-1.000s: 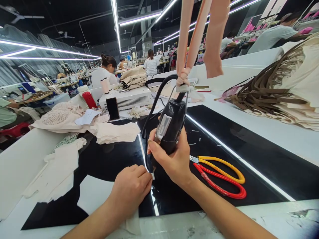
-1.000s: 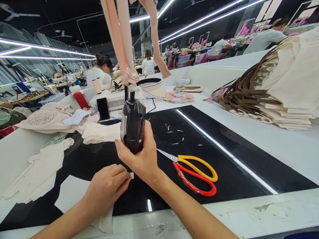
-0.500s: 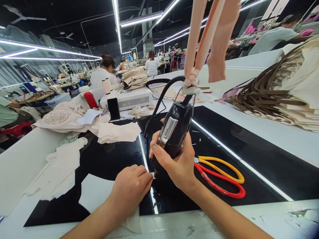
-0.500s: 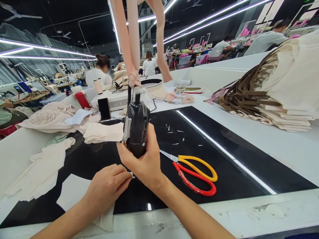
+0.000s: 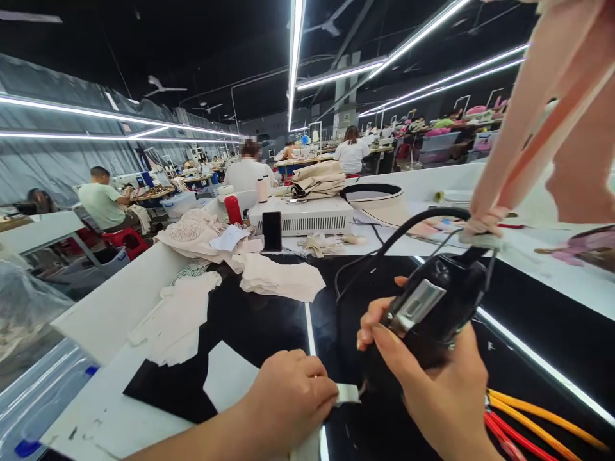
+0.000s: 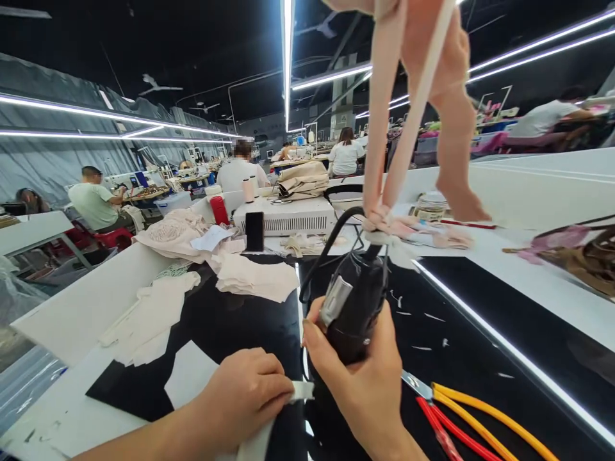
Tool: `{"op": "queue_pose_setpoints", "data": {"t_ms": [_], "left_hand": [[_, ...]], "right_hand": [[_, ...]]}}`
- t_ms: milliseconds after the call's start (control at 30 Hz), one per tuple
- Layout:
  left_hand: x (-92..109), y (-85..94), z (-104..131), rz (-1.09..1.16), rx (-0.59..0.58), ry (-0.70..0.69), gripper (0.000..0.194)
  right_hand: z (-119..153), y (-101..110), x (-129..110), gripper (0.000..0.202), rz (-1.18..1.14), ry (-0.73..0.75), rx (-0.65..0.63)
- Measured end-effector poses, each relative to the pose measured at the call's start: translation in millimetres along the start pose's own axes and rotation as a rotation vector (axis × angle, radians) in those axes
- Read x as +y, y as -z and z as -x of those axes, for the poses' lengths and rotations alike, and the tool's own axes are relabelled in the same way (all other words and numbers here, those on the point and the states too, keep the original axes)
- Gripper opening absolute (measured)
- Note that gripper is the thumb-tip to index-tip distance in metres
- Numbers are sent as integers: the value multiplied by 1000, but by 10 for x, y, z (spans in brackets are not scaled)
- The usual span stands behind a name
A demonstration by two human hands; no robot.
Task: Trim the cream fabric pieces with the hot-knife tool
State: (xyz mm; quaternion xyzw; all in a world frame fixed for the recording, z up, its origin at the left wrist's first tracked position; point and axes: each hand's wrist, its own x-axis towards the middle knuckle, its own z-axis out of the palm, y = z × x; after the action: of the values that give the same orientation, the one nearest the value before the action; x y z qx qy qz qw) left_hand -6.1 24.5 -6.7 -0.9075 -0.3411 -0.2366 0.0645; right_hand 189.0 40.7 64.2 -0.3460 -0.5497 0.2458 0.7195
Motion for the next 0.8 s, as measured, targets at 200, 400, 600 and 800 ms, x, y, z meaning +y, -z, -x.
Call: {"op": "queue_pose_setpoints", "data": {"t_ms": [200, 400, 600, 800], "left_hand": [[-69, 13, 152, -105, -16, -25, 14], [-15, 137, 239, -115, 18, -31, 17], [23, 196, 282, -58, 47, -20, 23], [55, 194, 275, -44, 61, -17, 22]], "right_hand": [[-3, 23, 18, 40, -40, -4, -6], [-12, -3, -53, 43, -105, -12, -2], [4, -22, -107, 40, -127, -47, -28], [-47, -83, -146, 38, -147, -25, -23]]}}
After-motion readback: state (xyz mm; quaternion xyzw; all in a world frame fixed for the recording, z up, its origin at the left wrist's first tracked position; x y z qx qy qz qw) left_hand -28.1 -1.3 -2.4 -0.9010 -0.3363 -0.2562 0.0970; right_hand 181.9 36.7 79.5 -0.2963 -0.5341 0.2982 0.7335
